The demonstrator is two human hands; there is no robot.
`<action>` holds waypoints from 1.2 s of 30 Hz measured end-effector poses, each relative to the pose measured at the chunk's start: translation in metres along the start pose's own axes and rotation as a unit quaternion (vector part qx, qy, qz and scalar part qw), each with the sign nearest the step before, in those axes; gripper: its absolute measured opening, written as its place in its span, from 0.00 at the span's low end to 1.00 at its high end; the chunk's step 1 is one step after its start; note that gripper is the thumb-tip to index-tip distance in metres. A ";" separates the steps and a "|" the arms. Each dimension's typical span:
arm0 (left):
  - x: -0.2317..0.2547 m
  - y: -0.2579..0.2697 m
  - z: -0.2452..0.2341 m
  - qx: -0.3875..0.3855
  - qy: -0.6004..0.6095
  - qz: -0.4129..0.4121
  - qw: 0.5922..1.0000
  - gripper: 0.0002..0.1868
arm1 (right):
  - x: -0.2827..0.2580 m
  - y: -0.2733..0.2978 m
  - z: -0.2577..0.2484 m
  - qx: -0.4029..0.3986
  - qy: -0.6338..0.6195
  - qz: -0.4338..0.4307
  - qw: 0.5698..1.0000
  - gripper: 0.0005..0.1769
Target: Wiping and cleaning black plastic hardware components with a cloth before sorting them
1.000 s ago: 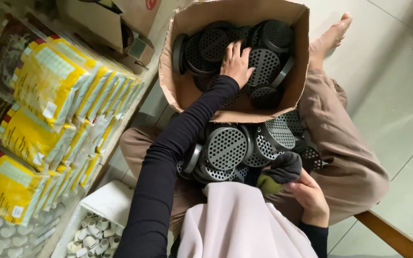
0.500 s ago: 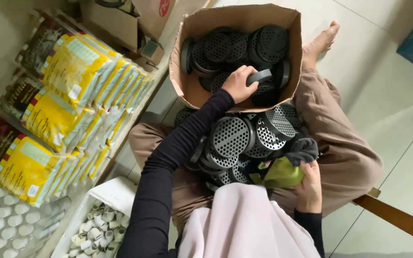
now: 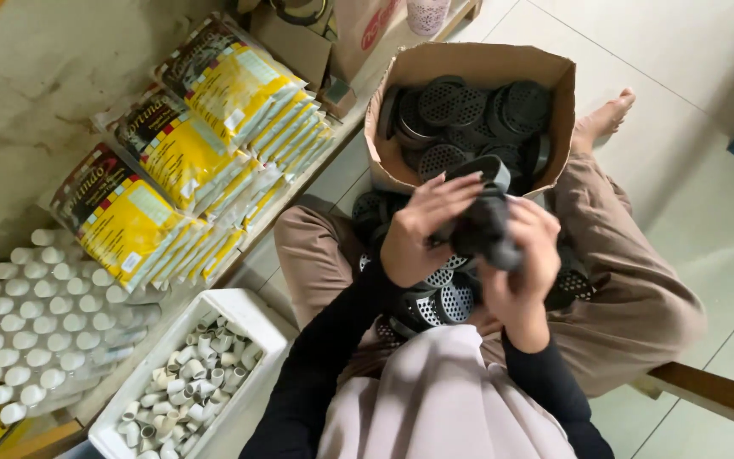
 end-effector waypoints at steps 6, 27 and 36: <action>0.006 0.028 -0.016 0.044 0.033 0.003 0.998 0.21 | -0.010 -0.012 0.031 -0.031 0.065 -0.086 0.994 0.32; 0.008 0.046 -0.011 0.074 0.104 -0.016 0.992 0.14 | 0.092 0.049 0.005 -0.019 -0.063 0.258 0.964 0.19; -0.030 0.072 -0.002 0.130 0.215 -0.004 0.968 0.09 | 0.037 0.021 0.043 0.145 -0.283 0.470 0.823 0.14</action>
Point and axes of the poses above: each hand's wrist, its own y-axis away from the middle knuckle, its own z-axis out of the palm, x = y × z, the point moved 2 cm from there along -y, towards the middle knuckle, and after that the axes turned 2 degrees about x, right-handed, at the moved point
